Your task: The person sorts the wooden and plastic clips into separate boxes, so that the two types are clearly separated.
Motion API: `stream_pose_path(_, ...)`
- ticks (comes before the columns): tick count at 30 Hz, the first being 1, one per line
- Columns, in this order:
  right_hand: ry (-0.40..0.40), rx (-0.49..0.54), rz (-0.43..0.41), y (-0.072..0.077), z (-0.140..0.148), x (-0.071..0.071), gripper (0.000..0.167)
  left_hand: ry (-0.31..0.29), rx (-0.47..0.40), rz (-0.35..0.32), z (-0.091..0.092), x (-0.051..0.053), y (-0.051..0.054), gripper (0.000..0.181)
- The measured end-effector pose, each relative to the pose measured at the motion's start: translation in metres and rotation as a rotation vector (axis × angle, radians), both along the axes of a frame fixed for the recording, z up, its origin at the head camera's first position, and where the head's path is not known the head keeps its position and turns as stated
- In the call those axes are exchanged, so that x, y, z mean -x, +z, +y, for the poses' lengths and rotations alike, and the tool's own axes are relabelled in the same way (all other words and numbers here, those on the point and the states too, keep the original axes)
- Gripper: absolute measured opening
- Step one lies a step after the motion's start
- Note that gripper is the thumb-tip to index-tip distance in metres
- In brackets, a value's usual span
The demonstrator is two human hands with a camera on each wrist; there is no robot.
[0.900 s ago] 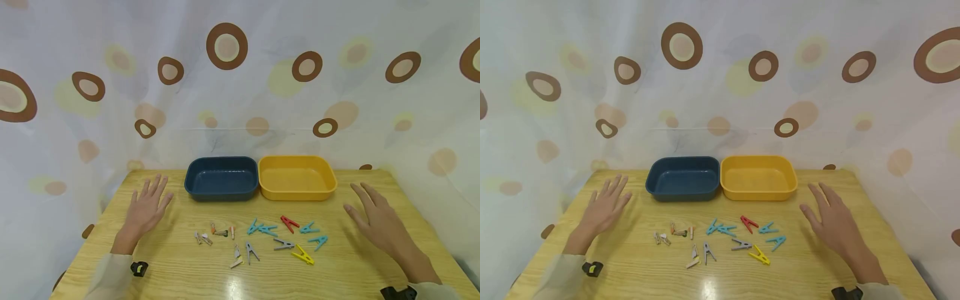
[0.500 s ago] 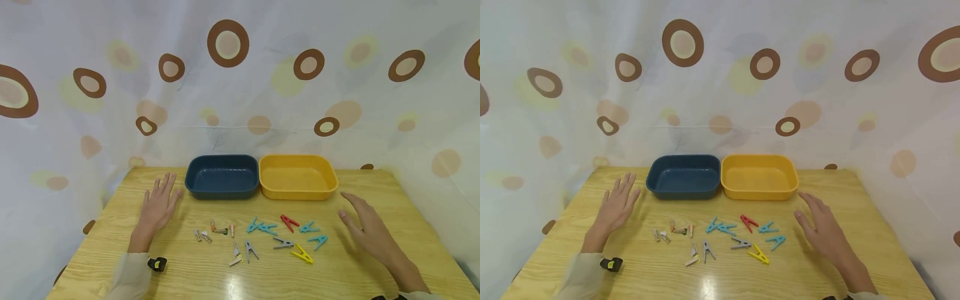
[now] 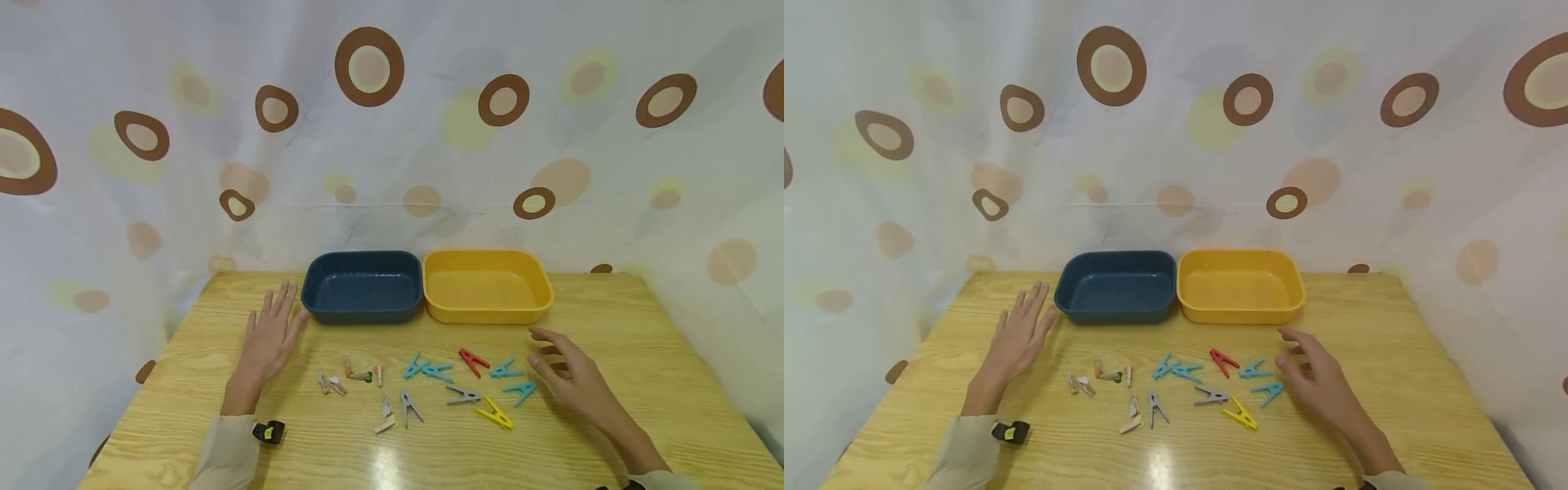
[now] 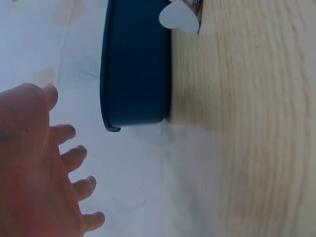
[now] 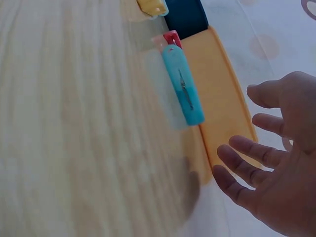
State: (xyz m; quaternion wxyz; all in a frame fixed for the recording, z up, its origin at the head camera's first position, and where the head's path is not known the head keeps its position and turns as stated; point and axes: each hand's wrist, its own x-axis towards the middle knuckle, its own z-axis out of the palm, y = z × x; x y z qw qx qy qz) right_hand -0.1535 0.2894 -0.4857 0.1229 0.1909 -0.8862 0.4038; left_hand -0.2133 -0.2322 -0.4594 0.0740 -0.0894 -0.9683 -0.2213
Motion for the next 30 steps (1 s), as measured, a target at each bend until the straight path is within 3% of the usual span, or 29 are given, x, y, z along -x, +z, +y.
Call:
stream_pose_path(6,0.043,0.061,-0.09,-0.002,-0.012,0.0,0.043,-0.037,-0.091,0.0,-0.002,0.005,-0.006,0.064)
stream_pose_path(9,0.033,0.05,-0.093,-0.003,-0.015,0.0,0.041,-0.042,-0.105,-0.01,-0.002,0.01,-0.009,0.064)
stream_pose_path(16,0.026,-0.002,-0.102,-0.007,-0.014,0.004,0.036,-0.045,-0.014,-0.035,0.003,0.019,-0.014,0.066)
stream_pose_path(30,0.045,-0.038,-0.114,-0.011,-0.012,0.009,0.031,-0.033,0.082,-0.038,0.007,0.02,-0.01,0.068)
